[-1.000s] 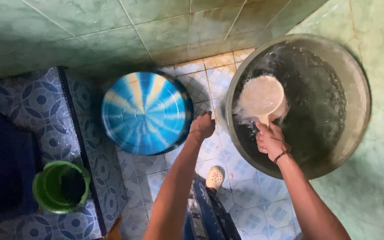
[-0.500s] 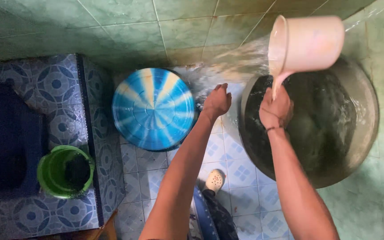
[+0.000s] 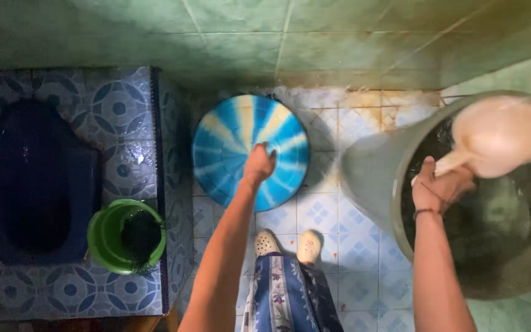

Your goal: Cleaning the bathroom floor and arranging objects using water and a broom.

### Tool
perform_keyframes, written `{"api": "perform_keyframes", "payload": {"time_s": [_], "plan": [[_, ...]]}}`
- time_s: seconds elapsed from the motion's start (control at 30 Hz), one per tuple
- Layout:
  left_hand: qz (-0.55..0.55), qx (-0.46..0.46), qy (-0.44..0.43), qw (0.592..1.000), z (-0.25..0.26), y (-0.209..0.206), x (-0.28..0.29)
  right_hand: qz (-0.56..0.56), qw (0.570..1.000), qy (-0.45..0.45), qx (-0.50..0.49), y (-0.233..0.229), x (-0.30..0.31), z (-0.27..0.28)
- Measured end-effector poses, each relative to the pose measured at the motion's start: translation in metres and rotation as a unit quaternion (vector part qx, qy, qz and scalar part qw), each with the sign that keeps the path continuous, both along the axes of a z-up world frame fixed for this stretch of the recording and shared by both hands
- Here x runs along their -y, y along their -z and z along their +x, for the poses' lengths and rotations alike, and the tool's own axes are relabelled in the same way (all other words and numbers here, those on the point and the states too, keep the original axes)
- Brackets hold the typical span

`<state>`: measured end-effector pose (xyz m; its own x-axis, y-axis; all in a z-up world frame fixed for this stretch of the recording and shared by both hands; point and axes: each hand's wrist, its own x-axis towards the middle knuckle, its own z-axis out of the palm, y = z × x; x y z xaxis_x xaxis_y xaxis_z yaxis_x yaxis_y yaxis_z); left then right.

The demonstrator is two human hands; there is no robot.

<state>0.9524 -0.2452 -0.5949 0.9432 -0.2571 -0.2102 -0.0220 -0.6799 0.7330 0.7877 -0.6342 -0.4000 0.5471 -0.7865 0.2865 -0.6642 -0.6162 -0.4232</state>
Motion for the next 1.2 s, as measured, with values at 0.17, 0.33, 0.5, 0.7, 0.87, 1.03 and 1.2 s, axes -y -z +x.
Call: {"api": "perform_keyframes", "payload": {"time_s": [0.17,0.33,0.5,0.7,0.87,1.03,1.2], "plan": [[0.034,-0.074,-0.116,0.990,0.013,0.006,-0.094,-0.116,0.971,-0.151,0.144,-0.048,-0.121,0.026],[0.075,-0.094,-0.177,0.977,0.022,0.063,-0.159,0.041,0.932,-0.341,0.117,0.060,-0.187,0.103],[0.027,-0.053,-0.226,0.972,0.044,0.094,-0.177,0.260,0.887,-0.298,-0.236,0.234,-0.170,0.164],[0.133,-0.047,-0.300,0.944,0.065,0.088,-0.184,0.394,0.846,-0.182,-0.310,0.256,-0.175,0.191],[-0.021,-0.156,-0.317,0.935,0.052,0.065,-0.187,0.467,0.818,-0.135,-0.306,0.226,-0.193,0.185],[-0.003,-0.163,-0.322,0.933,-0.003,0.058,-0.191,0.485,0.823,-0.143,-0.259,0.227,-0.178,0.160],[0.046,-0.094,-0.358,0.928,-0.054,0.041,-0.172,0.454,0.853,-0.196,-0.166,0.255,-0.147,0.107]]}}
